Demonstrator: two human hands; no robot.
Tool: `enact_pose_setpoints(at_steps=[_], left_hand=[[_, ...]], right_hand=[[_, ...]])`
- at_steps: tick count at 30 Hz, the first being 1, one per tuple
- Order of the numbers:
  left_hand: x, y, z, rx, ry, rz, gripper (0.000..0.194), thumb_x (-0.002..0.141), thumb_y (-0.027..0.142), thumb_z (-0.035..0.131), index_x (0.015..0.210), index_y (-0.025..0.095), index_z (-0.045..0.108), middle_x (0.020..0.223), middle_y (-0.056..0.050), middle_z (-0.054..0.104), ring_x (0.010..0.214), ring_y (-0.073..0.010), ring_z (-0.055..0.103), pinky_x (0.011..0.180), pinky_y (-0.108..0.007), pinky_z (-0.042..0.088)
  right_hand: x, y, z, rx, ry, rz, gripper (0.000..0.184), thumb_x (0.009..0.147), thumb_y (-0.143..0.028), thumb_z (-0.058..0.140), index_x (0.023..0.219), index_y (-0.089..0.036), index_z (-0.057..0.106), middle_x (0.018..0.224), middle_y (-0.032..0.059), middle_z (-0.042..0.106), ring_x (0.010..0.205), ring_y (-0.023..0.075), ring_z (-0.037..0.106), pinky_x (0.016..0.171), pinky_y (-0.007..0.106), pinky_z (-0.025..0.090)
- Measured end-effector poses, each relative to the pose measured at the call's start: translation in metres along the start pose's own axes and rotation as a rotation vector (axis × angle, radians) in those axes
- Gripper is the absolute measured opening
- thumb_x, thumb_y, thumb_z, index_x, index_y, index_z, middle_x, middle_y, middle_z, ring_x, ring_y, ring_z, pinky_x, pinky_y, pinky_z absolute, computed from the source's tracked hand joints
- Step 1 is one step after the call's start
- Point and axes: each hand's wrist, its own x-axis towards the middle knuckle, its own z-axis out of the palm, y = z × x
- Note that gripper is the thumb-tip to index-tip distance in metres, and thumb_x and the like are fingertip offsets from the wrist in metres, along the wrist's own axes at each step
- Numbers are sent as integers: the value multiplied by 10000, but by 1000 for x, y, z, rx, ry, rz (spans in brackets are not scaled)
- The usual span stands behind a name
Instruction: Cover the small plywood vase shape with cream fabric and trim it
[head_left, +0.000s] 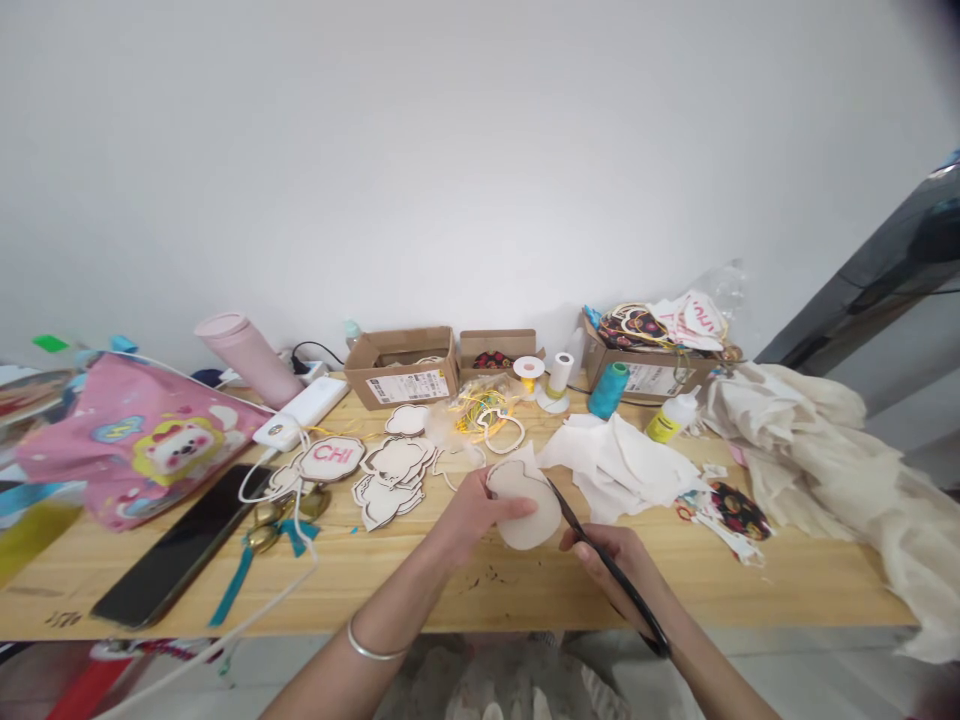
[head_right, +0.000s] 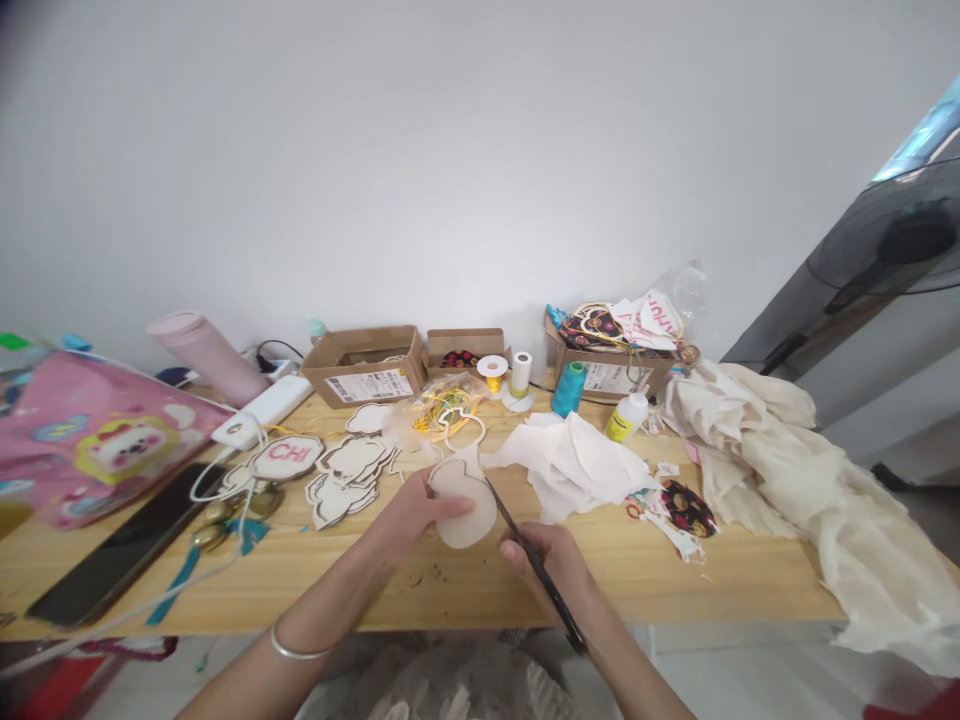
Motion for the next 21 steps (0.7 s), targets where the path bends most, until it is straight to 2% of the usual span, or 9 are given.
enact_pose_setpoints(at_steps=[6,11,17,21], left_hand=[[1,1,-2,8,-29,24,345,504,212,753,824,137,648,747,-37,679,650,-152,599,590,-229,451],[2,2,-5,43,-55,35,344,501,217,752,817,126,652,749,-47,682,654,-162,606,596,-235,454],[2,4,-2,21,-22,52,451,492,189,754,917,136,612,845,-61,675,729,-181,611,634,-254,469],[2,1,-1,-2,2,32,448,496,188,753,917,132,612,828,-59,679,726,-188,616,633,-258,472]], right_hand=[[1,7,0,-8,-1,6,488,748,-582,364,611,-146,538,522,-16,357,511,102,318,457,218,238],[5,12,-7,-28,-76,42,447,728,-549,420,537,-150,481,509,-31,283,501,86,262,449,218,185],[5,8,-8,-15,-89,91,448,708,-554,433,509,-153,444,514,-39,246,491,78,231,447,218,159],[4,10,-7,-34,-66,75,457,700,-562,433,494,-154,461,493,-42,263,481,80,250,441,215,181]])
